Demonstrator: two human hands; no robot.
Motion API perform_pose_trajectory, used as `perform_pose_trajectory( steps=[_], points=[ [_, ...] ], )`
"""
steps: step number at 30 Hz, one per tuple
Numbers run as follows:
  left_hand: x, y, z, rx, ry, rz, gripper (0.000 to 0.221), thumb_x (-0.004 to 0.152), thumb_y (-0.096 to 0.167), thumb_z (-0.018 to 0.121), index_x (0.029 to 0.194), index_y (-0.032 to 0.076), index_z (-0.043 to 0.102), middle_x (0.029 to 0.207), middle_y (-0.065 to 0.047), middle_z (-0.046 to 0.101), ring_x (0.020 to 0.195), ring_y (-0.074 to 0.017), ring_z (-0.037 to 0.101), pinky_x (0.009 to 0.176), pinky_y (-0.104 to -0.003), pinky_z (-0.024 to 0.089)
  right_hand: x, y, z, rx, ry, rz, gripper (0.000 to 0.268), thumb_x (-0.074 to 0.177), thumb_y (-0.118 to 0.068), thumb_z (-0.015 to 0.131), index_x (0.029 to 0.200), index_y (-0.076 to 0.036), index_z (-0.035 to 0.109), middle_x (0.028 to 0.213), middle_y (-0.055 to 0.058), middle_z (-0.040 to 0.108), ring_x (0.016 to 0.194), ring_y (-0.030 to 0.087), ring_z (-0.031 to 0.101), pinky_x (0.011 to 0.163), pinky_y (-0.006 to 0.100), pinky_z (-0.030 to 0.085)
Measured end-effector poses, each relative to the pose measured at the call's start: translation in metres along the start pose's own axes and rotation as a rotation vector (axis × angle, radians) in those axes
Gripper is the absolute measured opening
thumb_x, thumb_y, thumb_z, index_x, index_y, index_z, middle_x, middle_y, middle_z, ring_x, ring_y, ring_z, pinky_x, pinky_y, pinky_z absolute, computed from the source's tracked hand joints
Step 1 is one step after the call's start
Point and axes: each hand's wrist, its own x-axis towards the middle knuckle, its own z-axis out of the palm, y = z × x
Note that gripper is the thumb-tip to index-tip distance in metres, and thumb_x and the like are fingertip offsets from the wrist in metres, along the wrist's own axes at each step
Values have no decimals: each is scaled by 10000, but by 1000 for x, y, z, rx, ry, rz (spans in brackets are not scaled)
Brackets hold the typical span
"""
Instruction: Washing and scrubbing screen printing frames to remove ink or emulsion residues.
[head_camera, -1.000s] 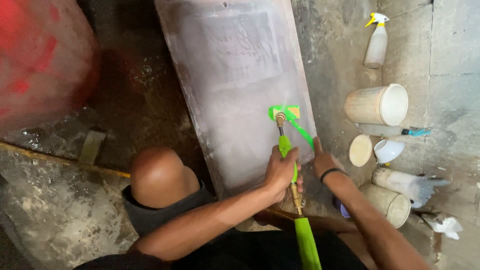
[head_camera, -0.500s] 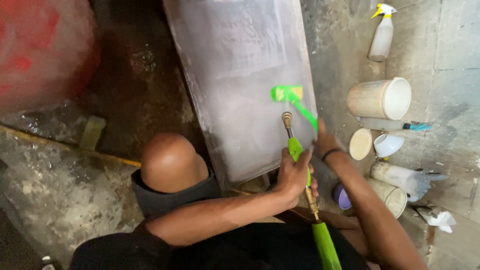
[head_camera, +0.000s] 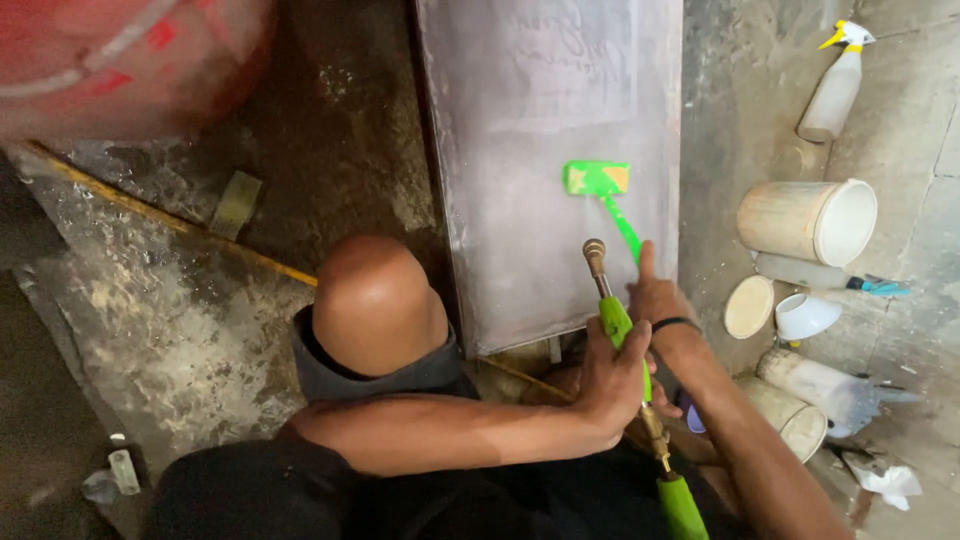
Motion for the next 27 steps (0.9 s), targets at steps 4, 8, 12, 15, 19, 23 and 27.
perform_pose_trajectory(
  steps=[4,8,12,15,19,23,27],
  points=[
    [0,-3,3,214,157,112,272,982,307,600,1186,151,512,766,-37,654,565,-125,644,457,-285,554,13,10,111,-832,653,25,798,905,-54,434,1635,-104,118,880,185,539,822,394,563,845,485,440],
    [-7,12,-3,-72,67,-39,338,1005,321,588,1158,97,386,854,-167,484,426,-252,558,479,-489,634,11,-36,-12,-97,-18,-170,691,1076,-287,372,1638,-361,-23,1134,317,688,1017,518,672,845,578,497],
    [-16,21,-10,-4,174,-66,469,982,441,588,1332,172,426,845,-166,616,442,-215,614,374,-349,560,-56,-39,52,-1528,1091,-41,996,734,146,67,1627,-281,181,1677,-222,4,1024,53,395,865,372,266],
    [-18,20,-15,-48,140,-49,460,1035,448,572,1247,83,389,841,-242,566,445,-260,599,469,-472,633,-27,-49,-24,-227,-115,-181,842,991,-116,342,1653,-428,-74,1086,280,703,990,458,703,823,481,523],
    [-18,14,-20,-93,123,-64,330,1064,378,565,1179,131,379,787,-125,506,433,-210,552,420,-412,581,-27,-66,-31,-118,25,-231,707,1049,-489,382,1634,-290,38,1079,332,692,1008,545,661,860,615,489],
    [-27,29,-15,235,283,-6,517,912,541,579,1299,199,555,768,-37,660,623,-134,665,602,-329,564,3,32,75,-150,-19,-499,944,923,-312,429,1670,-353,-147,513,28,543,597,288,684,610,436,445],
    [-25,22,-19,34,175,86,619,946,475,605,1526,289,490,644,-41,560,424,-148,544,312,-282,480,-40,-14,24,-124,-79,-377,880,975,-347,437,1667,-351,-106,784,145,597,793,382,675,733,495,469]
  ],
)
